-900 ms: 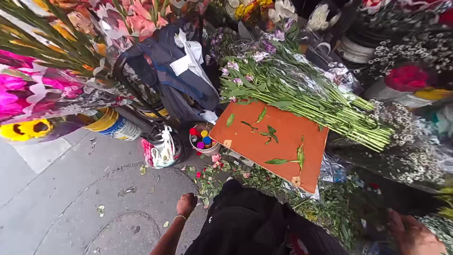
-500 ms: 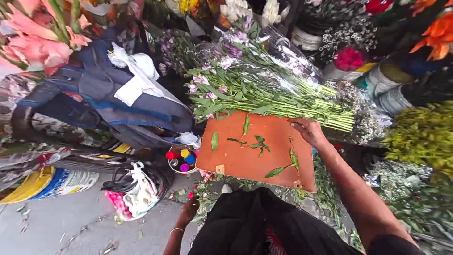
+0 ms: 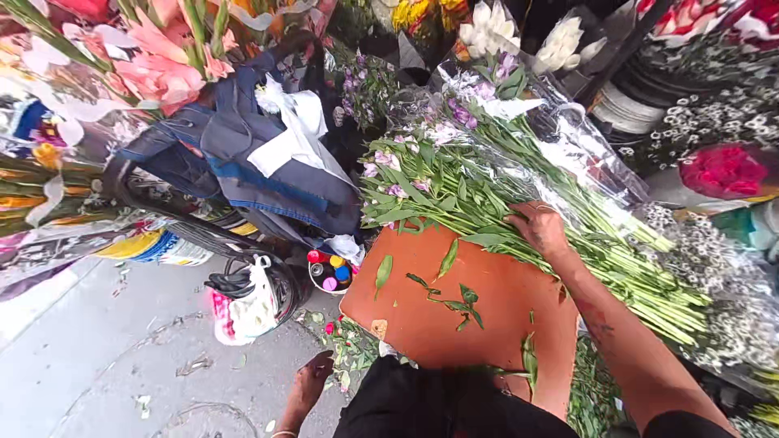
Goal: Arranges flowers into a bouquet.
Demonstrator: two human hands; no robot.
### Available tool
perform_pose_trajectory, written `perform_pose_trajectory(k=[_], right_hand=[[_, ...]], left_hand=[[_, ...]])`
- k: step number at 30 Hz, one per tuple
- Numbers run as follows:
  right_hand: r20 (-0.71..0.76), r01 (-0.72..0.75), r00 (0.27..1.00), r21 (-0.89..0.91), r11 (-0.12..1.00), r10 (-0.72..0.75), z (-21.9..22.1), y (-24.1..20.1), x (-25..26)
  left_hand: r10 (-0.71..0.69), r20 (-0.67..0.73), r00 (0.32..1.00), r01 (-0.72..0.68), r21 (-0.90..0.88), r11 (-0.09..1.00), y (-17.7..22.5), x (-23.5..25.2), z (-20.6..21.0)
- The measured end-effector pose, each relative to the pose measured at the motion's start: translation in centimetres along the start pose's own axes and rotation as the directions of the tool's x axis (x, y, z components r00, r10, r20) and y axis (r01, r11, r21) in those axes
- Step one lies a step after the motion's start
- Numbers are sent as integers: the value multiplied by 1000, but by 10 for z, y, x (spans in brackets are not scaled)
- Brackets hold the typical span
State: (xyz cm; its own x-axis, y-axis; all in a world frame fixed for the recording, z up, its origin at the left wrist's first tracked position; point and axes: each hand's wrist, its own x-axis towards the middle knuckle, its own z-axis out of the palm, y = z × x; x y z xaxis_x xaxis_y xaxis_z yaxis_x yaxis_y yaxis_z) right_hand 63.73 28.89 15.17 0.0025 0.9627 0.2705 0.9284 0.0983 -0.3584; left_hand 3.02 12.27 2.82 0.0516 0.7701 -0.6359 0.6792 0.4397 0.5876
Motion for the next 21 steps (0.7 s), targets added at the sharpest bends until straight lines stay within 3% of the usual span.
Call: perform_pose_trajectory(k=[2, 6, 10, 13, 17, 19, 21], right_hand=[[-72, -79, 994, 85, 993, 86, -20, -20, -2], [277, -205, 941, 7, 979, 195, -14, -12, 6], [329, -202, 920, -66, 977, 212, -3, -11, 21], [232, -191, 946, -166, 968, 226, -26, -38, 21], [167, 56, 986, -503, 863, 33, -28, -53, 8], [146, 49, 989, -552, 833, 39, -32, -51, 11], [-23, -61, 998, -525, 849, 58, -50, -56, 18]], left_hand=[[17, -23, 1000, -18, -13, 1000, 8, -8, 6], [85, -12, 996, -86, -38, 996, 25, -3, 11], [169, 43, 985, -170, 25, 985, 54, 18, 5], [221, 51, 974, -223, 41, 974, 54, 23, 0], [225, 94, 970, -231, 51, 972, 34, 18, 5], [201, 141, 969, -215, 90, 972, 21, 18, 7], [198, 168, 966, -220, 121, 968, 12, 17, 9]])
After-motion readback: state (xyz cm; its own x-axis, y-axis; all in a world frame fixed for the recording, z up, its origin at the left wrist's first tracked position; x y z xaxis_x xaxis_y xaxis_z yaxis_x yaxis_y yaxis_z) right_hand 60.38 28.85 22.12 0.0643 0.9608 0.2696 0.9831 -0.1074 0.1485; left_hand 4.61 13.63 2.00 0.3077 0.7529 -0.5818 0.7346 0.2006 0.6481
